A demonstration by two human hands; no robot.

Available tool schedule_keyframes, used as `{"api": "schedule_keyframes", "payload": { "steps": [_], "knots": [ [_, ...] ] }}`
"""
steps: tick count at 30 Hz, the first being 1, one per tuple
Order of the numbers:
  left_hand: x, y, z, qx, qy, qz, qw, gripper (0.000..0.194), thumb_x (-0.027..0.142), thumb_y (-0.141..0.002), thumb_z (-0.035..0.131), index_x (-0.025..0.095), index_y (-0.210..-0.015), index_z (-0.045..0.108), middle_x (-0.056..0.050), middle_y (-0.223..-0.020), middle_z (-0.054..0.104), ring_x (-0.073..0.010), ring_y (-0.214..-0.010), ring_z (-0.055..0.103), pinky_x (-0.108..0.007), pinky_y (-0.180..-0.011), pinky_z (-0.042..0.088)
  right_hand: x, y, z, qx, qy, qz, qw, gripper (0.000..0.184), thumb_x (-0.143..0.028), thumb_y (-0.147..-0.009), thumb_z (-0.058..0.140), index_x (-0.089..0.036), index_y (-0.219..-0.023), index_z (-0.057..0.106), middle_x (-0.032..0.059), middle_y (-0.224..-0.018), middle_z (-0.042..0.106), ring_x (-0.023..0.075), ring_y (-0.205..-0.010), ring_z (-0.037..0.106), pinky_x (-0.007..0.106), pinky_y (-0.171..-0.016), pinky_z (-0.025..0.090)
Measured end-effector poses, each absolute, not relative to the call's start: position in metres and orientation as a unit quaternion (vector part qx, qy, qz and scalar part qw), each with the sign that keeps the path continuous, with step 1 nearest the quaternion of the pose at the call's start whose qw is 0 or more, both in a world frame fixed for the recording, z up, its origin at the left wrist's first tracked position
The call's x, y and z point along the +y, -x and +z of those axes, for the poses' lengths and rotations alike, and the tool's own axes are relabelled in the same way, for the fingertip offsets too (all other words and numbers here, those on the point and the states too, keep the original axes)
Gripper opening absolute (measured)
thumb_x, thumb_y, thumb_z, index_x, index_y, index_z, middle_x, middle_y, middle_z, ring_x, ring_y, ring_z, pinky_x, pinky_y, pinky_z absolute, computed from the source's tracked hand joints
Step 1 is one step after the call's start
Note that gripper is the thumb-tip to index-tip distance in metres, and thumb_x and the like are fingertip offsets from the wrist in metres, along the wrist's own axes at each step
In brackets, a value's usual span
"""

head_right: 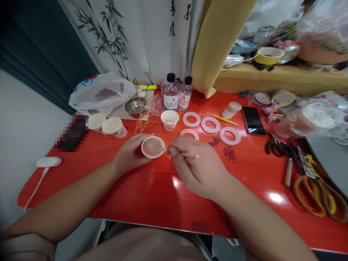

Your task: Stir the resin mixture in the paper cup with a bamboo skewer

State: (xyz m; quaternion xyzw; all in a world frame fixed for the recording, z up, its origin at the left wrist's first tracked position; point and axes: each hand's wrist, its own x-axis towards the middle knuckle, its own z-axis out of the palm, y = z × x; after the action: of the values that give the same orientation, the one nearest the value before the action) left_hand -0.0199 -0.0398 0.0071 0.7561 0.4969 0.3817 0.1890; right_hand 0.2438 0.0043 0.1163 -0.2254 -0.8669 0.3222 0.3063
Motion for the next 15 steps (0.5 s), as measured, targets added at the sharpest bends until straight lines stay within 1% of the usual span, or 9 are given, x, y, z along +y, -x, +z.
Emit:
{"api": "schedule_keyframes", "payload": {
  "steps": [5,10,15],
  "knots": [
    [-0.0411,0.02,0.0084,0.506,-0.755,0.372,0.189,0.066,0.025,-0.084,0.082,0.025,-0.145,0.057,-0.011,-0.138,0.07,-0.0287,-0.126,0.068,-0.045,-0.109,0.057,0.0069,-0.2415,0.1135,-0.858,0.249,0.324,0.311,0.022,-0.02,-0.108,0.046,-0.02,-0.093,0.061,0.0046,-0.083,0.067,0.0175,-0.073,0.061,0.032,-0.065,0.047],
    [-0.0417,0.0194,0.0124,0.504,-0.753,0.374,0.197,0.067,0.026,-0.086,0.081,0.027,-0.148,0.053,-0.01,-0.139,0.07,-0.0279,-0.127,0.068,-0.046,-0.109,0.056,0.011,-0.243,0.1119,-0.844,0.27,0.343,0.312,0.024,-0.024,-0.11,0.047,-0.021,-0.093,0.064,0.0032,-0.082,0.067,0.0161,-0.073,0.061,0.031,-0.067,0.048],
    [-0.0421,0.0196,0.0137,0.5,-0.754,0.38,0.194,0.068,0.024,-0.085,0.081,0.025,-0.147,0.053,-0.011,-0.141,0.069,-0.0281,-0.128,0.068,-0.047,-0.11,0.056,0.0118,-0.2446,0.1145,-0.819,0.298,0.368,0.322,0.026,-0.028,-0.111,0.046,-0.021,-0.095,0.066,0.0022,-0.081,0.065,0.0142,-0.067,0.058,0.03,-0.062,0.045]
  ]
}}
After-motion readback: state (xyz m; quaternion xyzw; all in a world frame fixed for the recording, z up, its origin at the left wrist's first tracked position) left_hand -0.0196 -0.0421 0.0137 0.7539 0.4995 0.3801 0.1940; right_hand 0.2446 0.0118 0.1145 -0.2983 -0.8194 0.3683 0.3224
